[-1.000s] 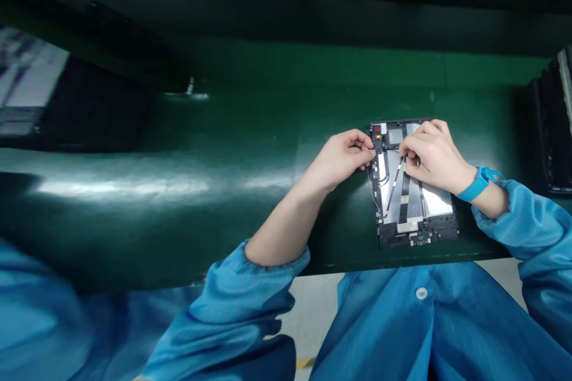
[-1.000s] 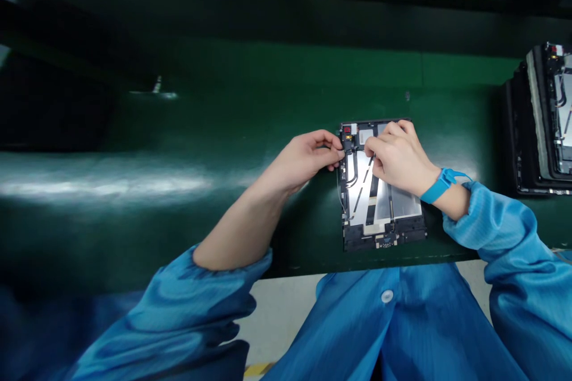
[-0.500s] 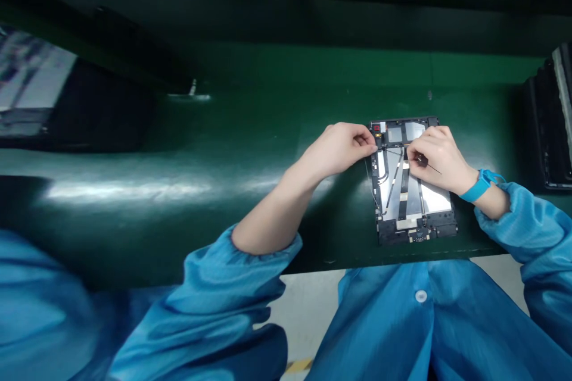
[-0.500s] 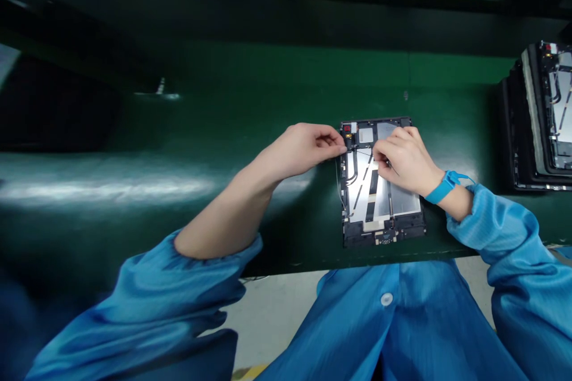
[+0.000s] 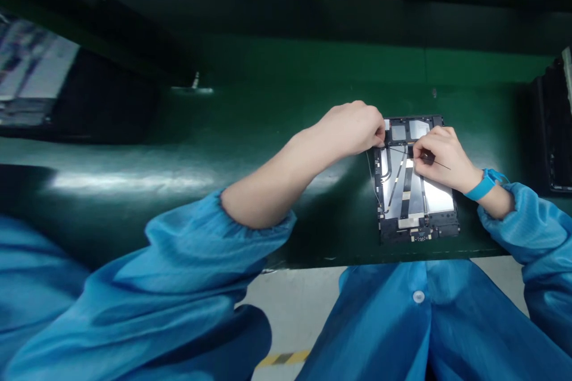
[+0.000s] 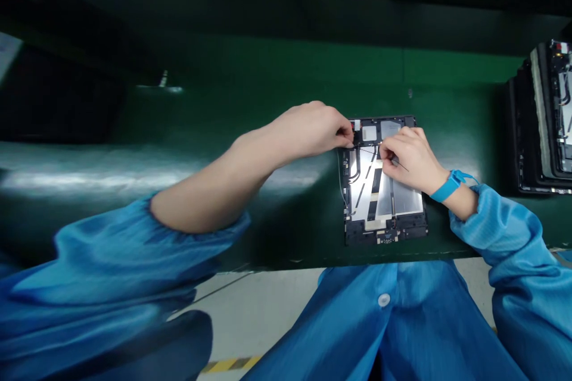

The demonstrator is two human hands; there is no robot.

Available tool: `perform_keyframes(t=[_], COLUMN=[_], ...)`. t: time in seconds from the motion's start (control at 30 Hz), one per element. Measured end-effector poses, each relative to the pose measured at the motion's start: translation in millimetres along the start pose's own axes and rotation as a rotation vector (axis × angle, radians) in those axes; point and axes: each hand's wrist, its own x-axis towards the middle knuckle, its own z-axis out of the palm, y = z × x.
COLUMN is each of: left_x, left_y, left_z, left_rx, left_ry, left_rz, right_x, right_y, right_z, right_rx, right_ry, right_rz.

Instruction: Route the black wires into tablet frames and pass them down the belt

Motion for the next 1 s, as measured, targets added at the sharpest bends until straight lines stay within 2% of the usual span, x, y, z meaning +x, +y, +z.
perform_keyframes(t=[0.17,0.3,0.4,0.53,0.63,0.8,1.0], left_x=[5.7,5.8,-3.9,-28.4,-43.1,-46.3,-42.8], left_y=[12.7,11.5,9.2,21.5,42.2,74.7,80.9], left_z=[7.9,13.6,12.5,19.9,35.5,53.1,54.6], left_rx=[0.174,0.175,0.181,0.118,0.129,0.339,0.372], left_ry=[0.02,0.092,0.069,0.138,0.131,0.005,-0.057], left_rz=[-0.018,-0.012,0.007,0.021,-0.077,-0.21,-0.273], right_x=[-1.2,-0.6,-1.6,-5.2,-5.0,-0.9,-17.2], right_y=[0.7,3.7,13.0,28.7,32.3,23.3,14.7], right_z=[2.7,-2.3,-12.5,-25.0,-27.2,-23.3,-27.2], right_rx=[-0.005,0.048,0.15,0.23,0.135,-0.183,-0.208], right_ry=[0.031,0.126,0.25,0.386,0.383,0.325,0.245], right_rz=[-0.013,-0.011,0.085,0.264,0.267,0.061,0.005])
